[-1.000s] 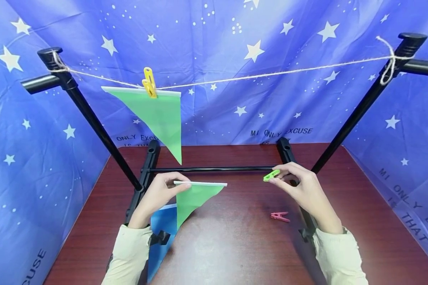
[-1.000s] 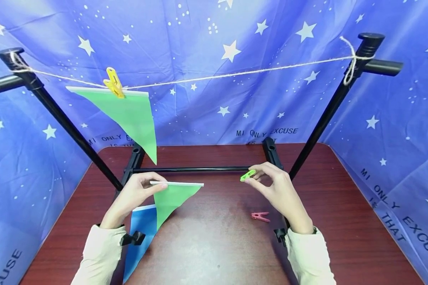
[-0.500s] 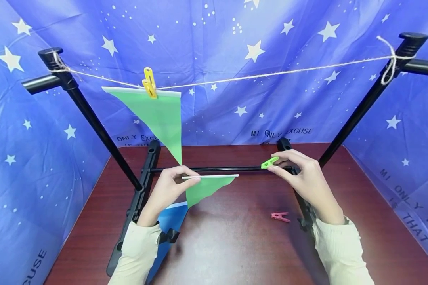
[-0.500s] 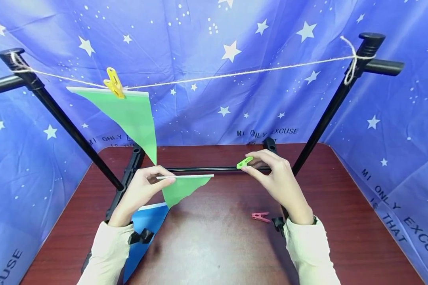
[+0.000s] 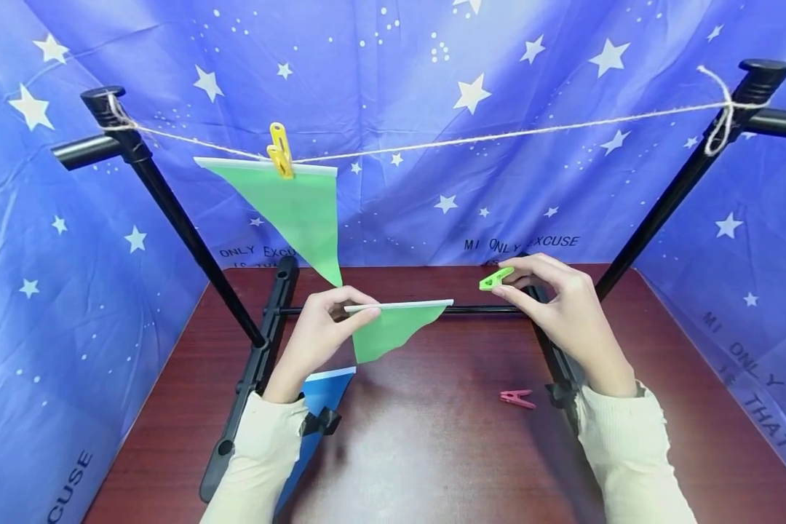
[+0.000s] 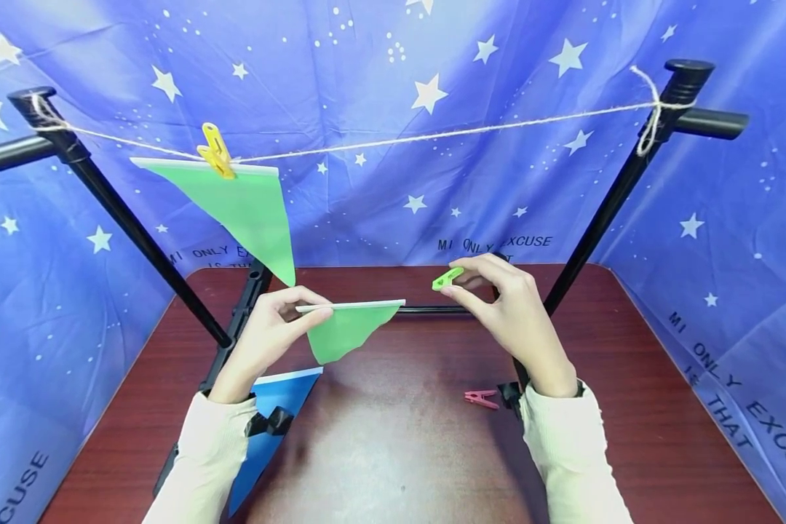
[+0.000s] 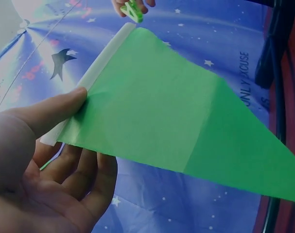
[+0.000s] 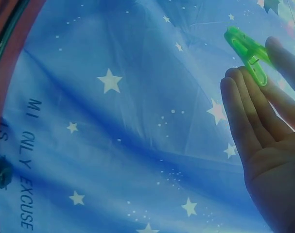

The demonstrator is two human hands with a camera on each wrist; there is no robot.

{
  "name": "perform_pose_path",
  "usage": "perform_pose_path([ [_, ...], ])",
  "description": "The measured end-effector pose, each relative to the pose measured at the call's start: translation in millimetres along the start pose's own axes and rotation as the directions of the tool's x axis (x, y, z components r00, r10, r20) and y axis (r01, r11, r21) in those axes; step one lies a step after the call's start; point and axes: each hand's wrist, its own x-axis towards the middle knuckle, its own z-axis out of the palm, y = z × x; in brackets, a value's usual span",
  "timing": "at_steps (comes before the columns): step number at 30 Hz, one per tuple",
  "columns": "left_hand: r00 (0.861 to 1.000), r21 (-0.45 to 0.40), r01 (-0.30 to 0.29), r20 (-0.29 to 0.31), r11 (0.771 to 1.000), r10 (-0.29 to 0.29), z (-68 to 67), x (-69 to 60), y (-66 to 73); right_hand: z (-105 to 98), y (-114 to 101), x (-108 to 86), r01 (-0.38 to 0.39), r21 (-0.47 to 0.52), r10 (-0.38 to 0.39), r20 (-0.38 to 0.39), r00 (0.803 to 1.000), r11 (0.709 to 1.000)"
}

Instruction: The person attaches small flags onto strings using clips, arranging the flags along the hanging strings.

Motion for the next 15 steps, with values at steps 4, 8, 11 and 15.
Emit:
perform_pose_path([
  [4, 0.999, 0.003, -0.009, -0.037, 1.000, 0.009, 0.7, 5.8, 2.8, -0.8, -2.7, 8.5, 0.016, -0.016, -0.017, -0.012, 1.000, 1.000],
  [8, 0.998, -0.001, -0.016, -0.055, 1.000, 0.016, 2.0, 10.9, 5.5, -1.5, -6.1, 16.6, 0.037, -0.028, -0.037, -0.020, 0.999, 0.999],
  [11, 0.998, -0.007, -0.026, -0.062, 1.000, 0.025, 3.1, 14.9, 8.5, -2.8, -9.9, 22.3, 0.046, -0.036, -0.047, -0.027, 0.999, 0.998],
  [15, 0.996, -0.013, -0.043, -0.074, 0.999, 0.042, 4.5, 20.6, 14.1, -5.1, -15.7, 29.5, 0.054, -0.030, -0.055, -0.034, 0.998, 0.998],
])
